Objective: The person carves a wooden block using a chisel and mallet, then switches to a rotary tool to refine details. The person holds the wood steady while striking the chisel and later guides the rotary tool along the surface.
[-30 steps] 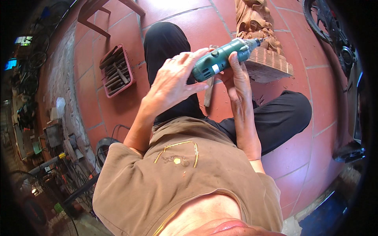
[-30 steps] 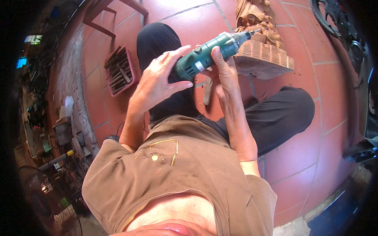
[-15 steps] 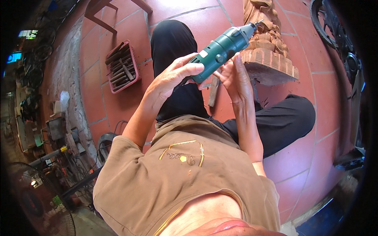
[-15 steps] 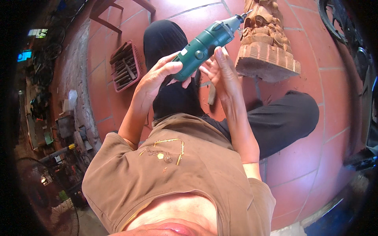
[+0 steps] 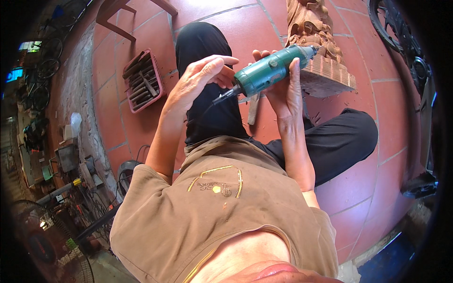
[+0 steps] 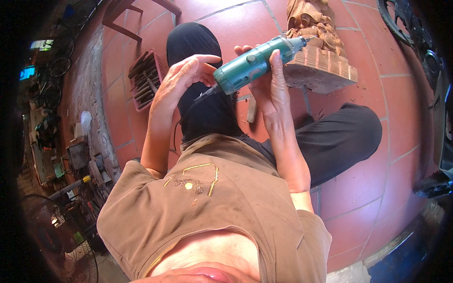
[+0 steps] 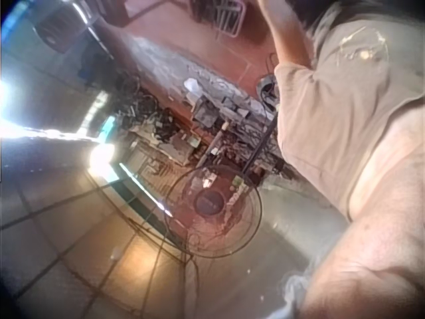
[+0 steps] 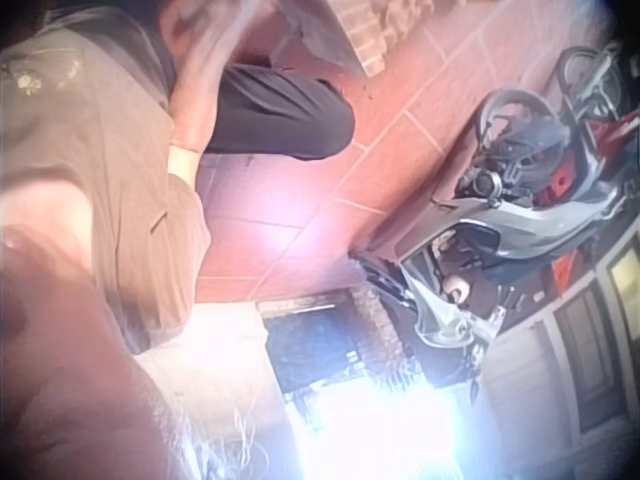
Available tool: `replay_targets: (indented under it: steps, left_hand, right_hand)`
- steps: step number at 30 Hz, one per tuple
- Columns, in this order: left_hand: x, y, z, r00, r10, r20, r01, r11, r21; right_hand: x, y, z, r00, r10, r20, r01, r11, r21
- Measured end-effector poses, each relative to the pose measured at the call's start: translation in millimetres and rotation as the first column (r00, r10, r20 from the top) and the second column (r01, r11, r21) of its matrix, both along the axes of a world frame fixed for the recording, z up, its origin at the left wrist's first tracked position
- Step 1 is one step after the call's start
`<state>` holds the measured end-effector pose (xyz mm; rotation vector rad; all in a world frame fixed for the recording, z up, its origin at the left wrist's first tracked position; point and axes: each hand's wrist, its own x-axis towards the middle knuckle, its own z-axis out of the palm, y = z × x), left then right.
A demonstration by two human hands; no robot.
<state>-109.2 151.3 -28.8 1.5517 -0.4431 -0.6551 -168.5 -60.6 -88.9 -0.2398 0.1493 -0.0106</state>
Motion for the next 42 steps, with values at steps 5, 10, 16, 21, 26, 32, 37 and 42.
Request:
replay_targets:
  steps: [5,10,16,21,26,32,37,42]
  left_hand:
    - [-4,7,5,0.99,0.112,0.082,-0.11,0.994,-0.027]
    - [-10,2,-4,0.987,0.119,0.112,-0.111,0.991,-0.076]
    - [-8,-4,-4,0.968,0.069,0.242,-0.077,0.997,0.027]
    - [-5,-8,-5,0.951,0.031,0.307,-0.041,0.999,0.026]
    - [-3,-8,-9,0.938,0.009,0.347,-0.015,1.0,0.015]
    - [-4,-9,-8,0.932,0.001,0.361,-0.001,1.0,-0.001]
    - [2,-7,-7,0.928,-0.043,0.37,0.034,0.999,0.031]
    - [2,-16,-2,0.925,-0.026,0.378,-0.009,0.996,0.089]
  right_hand:
    - [0,-4,3,0.999,-0.001,0.032,-0.002,0.996,0.093]
    - [1,-4,2,0.999,0.003,0.05,-0.008,0.996,0.086]
    - [0,-5,6,0.999,0.039,0.01,-0.039,0.999,0.018]
    - [-3,-8,9,0.998,0.041,0.044,-0.043,0.999,0.03]
    - [-2,-7,10,0.999,0.028,0.043,-0.029,0.999,0.019]
    - [-5,-7,8,1.0,0.028,0.014,-0.028,0.999,0.024]
    - [-5,-6,7,0.999,0.029,0.025,-0.03,0.999,0.018]
    - [-5,-11,13,1.0,0.014,-0.002,-0.014,0.999,-0.046]
